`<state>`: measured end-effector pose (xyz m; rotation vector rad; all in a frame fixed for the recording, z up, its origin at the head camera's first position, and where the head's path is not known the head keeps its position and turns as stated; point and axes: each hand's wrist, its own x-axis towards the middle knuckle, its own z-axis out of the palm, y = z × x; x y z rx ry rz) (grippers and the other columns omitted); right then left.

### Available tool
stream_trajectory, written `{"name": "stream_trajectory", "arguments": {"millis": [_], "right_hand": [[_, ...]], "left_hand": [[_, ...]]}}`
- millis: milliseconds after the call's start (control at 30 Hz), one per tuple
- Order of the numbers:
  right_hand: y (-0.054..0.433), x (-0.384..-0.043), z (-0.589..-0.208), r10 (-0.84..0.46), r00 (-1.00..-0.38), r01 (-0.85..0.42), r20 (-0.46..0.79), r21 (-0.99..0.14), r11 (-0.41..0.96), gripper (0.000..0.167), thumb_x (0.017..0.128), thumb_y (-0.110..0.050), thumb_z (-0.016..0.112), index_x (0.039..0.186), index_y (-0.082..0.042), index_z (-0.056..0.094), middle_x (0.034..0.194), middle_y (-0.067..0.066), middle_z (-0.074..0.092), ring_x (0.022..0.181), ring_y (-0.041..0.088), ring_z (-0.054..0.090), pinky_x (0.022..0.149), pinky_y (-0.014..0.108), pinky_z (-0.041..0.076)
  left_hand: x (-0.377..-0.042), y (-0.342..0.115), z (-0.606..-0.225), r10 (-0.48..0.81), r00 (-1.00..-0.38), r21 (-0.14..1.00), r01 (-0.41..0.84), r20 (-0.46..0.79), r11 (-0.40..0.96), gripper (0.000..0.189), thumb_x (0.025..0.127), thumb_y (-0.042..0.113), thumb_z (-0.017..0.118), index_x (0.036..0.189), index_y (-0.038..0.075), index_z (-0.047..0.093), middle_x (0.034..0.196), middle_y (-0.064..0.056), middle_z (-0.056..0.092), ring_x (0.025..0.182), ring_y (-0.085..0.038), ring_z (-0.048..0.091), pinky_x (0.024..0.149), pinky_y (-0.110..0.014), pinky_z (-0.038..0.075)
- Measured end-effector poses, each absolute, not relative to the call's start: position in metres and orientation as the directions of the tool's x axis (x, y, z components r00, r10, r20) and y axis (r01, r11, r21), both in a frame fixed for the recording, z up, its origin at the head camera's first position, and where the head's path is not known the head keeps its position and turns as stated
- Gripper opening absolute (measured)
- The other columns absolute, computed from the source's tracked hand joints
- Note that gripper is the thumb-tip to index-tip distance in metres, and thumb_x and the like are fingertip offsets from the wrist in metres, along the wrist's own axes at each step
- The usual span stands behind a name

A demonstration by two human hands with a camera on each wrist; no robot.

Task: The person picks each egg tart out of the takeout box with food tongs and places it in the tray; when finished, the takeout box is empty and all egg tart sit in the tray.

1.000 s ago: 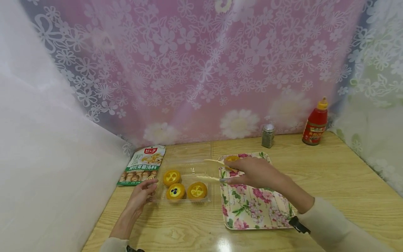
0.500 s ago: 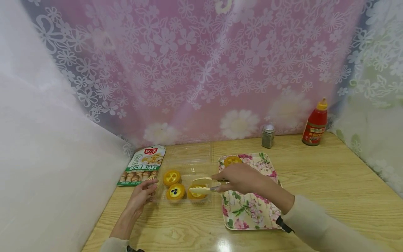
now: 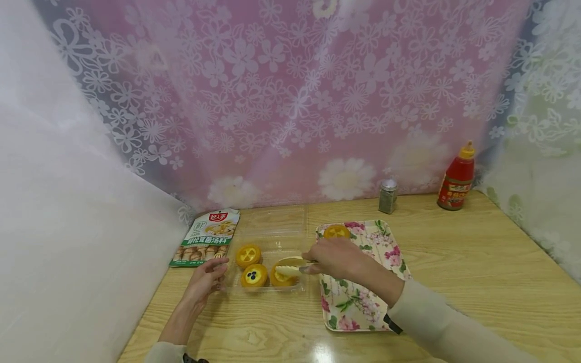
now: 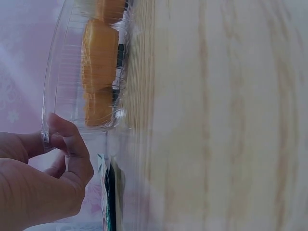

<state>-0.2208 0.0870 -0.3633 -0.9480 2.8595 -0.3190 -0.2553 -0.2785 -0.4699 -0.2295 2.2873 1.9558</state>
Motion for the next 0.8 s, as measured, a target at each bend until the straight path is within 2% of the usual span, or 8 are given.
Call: {"name": "stream_trajectory", "arguments": {"millis": [67,267,433,567,700,800], "right_hand": [[0.084,-0.222,-0.365,-0.598,-0.801,-0.582,-0.019,-0.208,0.786,0.02,0.099,-0.032,0.072,0.114,-0.02,0.079,0.069,-0.008,0.058,0.055,0.007,0.044,0.051,0.024,0.033],[0.079,-0.224,-0.37,-0.59,-0.807,-0.584,0.013,-0.162,0.796,0.018,0.098,-0.032,0.073,0.11,-0.02,0.078,0.078,-0.005,0.065,0.063,0.01,0.056,0.052,0.026,0.043],[0.082,-0.224,-0.366,-0.563,-0.826,-0.548,-0.018,-0.202,0.811,0.032,0.099,-0.035,0.072,0.125,-0.017,0.076,0.096,0.001,0.075,0.077,0.015,0.068,0.058,0.03,0.052],[0.085,-0.223,-0.36,-0.549,-0.836,-0.533,-0.025,-0.201,0.822,0.051,0.098,-0.043,0.072,0.14,-0.014,0.068,0.112,0.007,0.076,0.077,0.018,0.069,0.053,0.028,0.048],[0.083,-0.223,-0.357,-0.529,-0.848,-0.515,-0.035,-0.184,0.837,0.06,0.094,-0.052,0.074,0.141,-0.015,0.067,0.115,0.005,0.076,0.074,0.016,0.067,0.05,0.026,0.039],[0.081,-0.223,-0.358,-0.513,-0.856,-0.495,-0.062,-0.185,0.849,0.062,0.092,-0.053,0.076,0.14,-0.016,0.068,0.11,0.002,0.077,0.07,0.015,0.065,0.048,0.026,0.034]], "left_hand": [[-0.255,-0.278,-0.469,-0.034,-0.981,0.969,-0.192,-0.189,0.155,0.041,0.108,0.016,0.059,0.144,-0.003,0.054,0.089,-0.003,0.055,0.074,-0.014,0.054,0.064,-0.03,0.058],[-0.256,-0.278,-0.469,-0.032,-0.98,0.967,-0.201,-0.199,0.155,0.04,0.108,0.015,0.058,0.144,-0.002,0.054,0.09,-0.004,0.055,0.073,-0.014,0.053,0.063,-0.03,0.057],[-0.256,-0.279,-0.47,-0.033,-0.979,0.968,-0.204,-0.201,0.149,0.04,0.108,0.015,0.059,0.144,-0.002,0.054,0.092,-0.005,0.056,0.074,-0.014,0.053,0.063,-0.03,0.058],[-0.256,-0.279,-0.469,-0.033,-0.98,0.968,-0.201,-0.198,0.153,0.04,0.109,0.015,0.058,0.144,-0.003,0.054,0.094,-0.006,0.057,0.075,-0.015,0.054,0.064,-0.031,0.059],[-0.257,-0.279,-0.468,-0.026,-0.98,0.968,-0.2,-0.198,0.152,0.04,0.109,0.014,0.058,0.144,-0.003,0.054,0.095,-0.007,0.057,0.075,-0.014,0.054,0.064,-0.031,0.059],[-0.257,-0.278,-0.469,-0.023,-0.98,0.968,-0.201,-0.2,0.151,0.04,0.109,0.013,0.057,0.145,-0.003,0.053,0.094,-0.007,0.057,0.075,-0.014,0.054,0.064,-0.031,0.058]]}}
